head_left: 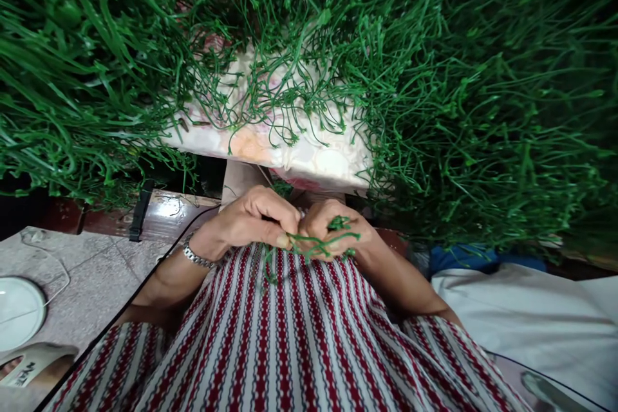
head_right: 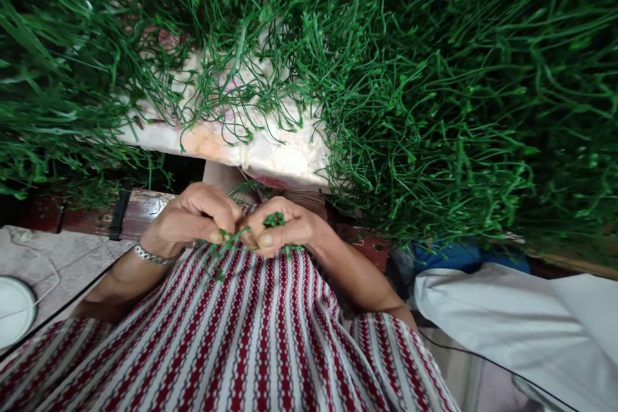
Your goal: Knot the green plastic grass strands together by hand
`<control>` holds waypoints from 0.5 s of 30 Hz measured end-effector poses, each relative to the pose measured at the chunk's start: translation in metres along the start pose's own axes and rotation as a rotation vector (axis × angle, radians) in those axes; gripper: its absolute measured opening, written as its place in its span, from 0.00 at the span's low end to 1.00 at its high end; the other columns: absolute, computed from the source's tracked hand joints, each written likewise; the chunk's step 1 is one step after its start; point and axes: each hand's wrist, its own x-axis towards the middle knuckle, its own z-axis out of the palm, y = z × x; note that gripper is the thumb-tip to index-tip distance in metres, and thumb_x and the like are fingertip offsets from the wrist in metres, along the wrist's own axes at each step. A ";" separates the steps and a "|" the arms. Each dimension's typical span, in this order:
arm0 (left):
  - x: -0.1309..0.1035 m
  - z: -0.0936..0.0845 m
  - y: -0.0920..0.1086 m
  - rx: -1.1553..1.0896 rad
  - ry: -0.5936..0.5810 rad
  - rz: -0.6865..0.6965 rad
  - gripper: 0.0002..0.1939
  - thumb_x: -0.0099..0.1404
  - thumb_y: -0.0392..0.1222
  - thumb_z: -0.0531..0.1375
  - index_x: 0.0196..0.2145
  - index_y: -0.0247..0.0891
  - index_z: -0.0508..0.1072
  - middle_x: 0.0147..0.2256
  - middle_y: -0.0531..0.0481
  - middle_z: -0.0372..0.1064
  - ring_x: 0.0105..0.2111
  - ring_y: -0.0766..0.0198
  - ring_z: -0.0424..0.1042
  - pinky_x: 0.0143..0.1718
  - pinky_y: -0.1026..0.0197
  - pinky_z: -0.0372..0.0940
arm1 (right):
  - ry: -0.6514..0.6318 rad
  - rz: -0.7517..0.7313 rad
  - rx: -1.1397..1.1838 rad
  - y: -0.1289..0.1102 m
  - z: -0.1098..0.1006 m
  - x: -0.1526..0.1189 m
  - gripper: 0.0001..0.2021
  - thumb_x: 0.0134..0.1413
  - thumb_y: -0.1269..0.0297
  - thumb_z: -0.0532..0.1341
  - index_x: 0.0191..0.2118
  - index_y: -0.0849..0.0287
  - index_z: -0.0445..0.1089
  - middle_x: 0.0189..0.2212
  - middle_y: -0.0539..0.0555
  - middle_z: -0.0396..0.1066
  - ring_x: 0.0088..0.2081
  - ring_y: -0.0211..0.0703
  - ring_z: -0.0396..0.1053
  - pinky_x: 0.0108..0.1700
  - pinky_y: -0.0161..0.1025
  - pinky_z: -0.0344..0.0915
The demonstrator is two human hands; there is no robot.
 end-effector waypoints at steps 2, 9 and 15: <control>0.001 0.001 -0.004 -0.084 0.111 0.011 0.17 0.56 0.49 0.62 0.18 0.33 0.71 0.16 0.52 0.61 0.16 0.71 0.58 0.18 0.64 0.54 | -0.007 -0.038 -0.054 -0.008 -0.002 0.000 0.21 0.51 0.51 0.58 0.16 0.59 0.55 0.13 0.46 0.55 0.17 0.31 0.56 0.24 0.33 0.58; 0.009 -0.001 -0.007 -0.173 0.669 0.098 0.08 0.51 0.40 0.66 0.22 0.34 0.72 0.22 0.53 0.69 0.24 0.70 0.70 0.25 0.70 0.63 | 0.549 -0.361 -0.534 -0.050 -0.011 -0.027 0.11 0.51 0.64 0.59 0.21 0.60 0.64 0.29 0.53 0.70 0.30 0.38 0.69 0.34 0.39 0.66; 0.015 -0.001 -0.012 -0.126 0.770 0.090 0.08 0.50 0.39 0.67 0.21 0.34 0.72 0.23 0.53 0.70 0.25 0.70 0.70 0.28 0.70 0.64 | 0.652 -0.541 -0.288 -0.053 -0.003 -0.031 0.04 0.51 0.68 0.58 0.27 0.58 0.67 0.35 0.50 0.69 0.19 0.31 0.67 0.21 0.34 0.68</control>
